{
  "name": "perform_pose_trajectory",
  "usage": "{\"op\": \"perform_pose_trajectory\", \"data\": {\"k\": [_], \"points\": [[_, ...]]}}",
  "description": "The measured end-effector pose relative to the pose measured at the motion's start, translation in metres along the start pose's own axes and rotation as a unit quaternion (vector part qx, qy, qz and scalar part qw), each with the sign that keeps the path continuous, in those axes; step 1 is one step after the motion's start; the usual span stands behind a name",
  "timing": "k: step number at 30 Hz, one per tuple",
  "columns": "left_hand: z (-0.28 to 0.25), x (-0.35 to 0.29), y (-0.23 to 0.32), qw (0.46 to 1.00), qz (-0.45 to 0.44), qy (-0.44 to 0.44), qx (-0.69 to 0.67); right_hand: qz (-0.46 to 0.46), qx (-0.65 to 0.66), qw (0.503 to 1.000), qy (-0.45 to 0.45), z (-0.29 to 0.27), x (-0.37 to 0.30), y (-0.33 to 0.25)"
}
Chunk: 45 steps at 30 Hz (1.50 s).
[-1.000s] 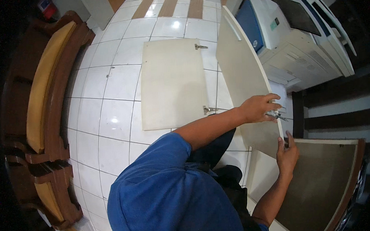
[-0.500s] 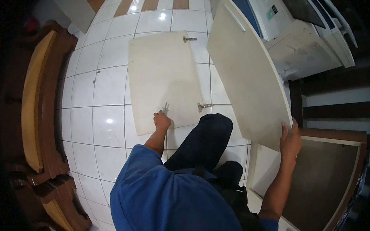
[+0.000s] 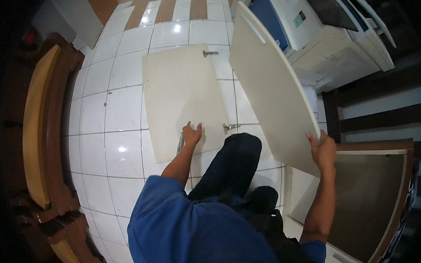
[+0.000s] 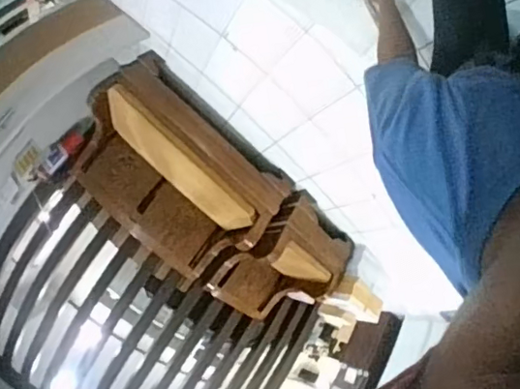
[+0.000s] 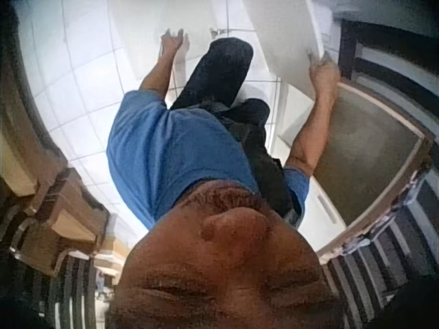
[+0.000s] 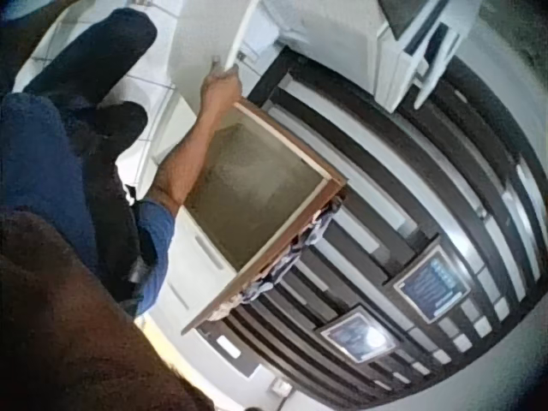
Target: The person uses a screwdriver to remove screws from cabinet door hinges and detaches the doors from the cabinet frame. They then place the removed doors on the floor and proceed to remove screws from the cabinet frame itself.
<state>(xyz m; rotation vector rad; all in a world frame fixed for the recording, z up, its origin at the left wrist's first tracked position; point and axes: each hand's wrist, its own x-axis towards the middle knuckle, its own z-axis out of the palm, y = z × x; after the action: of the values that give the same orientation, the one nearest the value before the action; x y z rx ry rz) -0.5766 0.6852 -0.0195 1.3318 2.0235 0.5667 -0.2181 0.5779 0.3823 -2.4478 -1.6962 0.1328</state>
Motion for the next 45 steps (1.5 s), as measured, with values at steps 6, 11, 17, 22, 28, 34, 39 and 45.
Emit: {"op": "perform_pose_trajectory", "data": {"k": [6, 11, 17, 22, 28, 34, 39, 45], "points": [[-0.030, 0.030, 0.157, 0.930, 0.060, -0.111, -0.346, 0.046, 0.023, 0.998, -0.021, -0.008, -0.044, -0.006], [-0.076, 0.080, 0.281, 0.847, 0.105, -0.151, -0.499, 0.063, 0.072, 0.995, -0.010, -0.008, -0.089, 0.007], [-0.077, 0.149, 0.370, 0.839, 0.098, -0.153, -0.513, 0.070, 0.045, 0.996, -0.015, -0.007, -0.122, 0.009], [-0.067, 0.174, 0.366, 0.793, 0.169, -0.137, -0.569, 0.048, 0.006, 0.997, -0.054, -0.004, -0.156, 0.015], [-0.121, 0.118, 0.362, 0.731, 0.207, -0.212, -0.615, 0.064, 0.049, 0.995, -0.061, -0.010, -0.206, 0.037], [-0.190, -0.009, 0.425, 0.720, 0.350, -0.178, -0.572, 0.124, 0.134, 0.977, 0.111, -0.018, -0.272, 0.073], [-0.220, -0.072, 0.475, 0.629, 0.498, -0.217, -0.556, 0.215, 0.209, 0.937, 0.181, -0.012, -0.326, 0.103], [-0.213, -0.196, 0.512, 0.567, 0.753, 0.263, -0.207, 0.276, 0.263, 0.887, 0.260, 0.013, -0.383, 0.130]]}}
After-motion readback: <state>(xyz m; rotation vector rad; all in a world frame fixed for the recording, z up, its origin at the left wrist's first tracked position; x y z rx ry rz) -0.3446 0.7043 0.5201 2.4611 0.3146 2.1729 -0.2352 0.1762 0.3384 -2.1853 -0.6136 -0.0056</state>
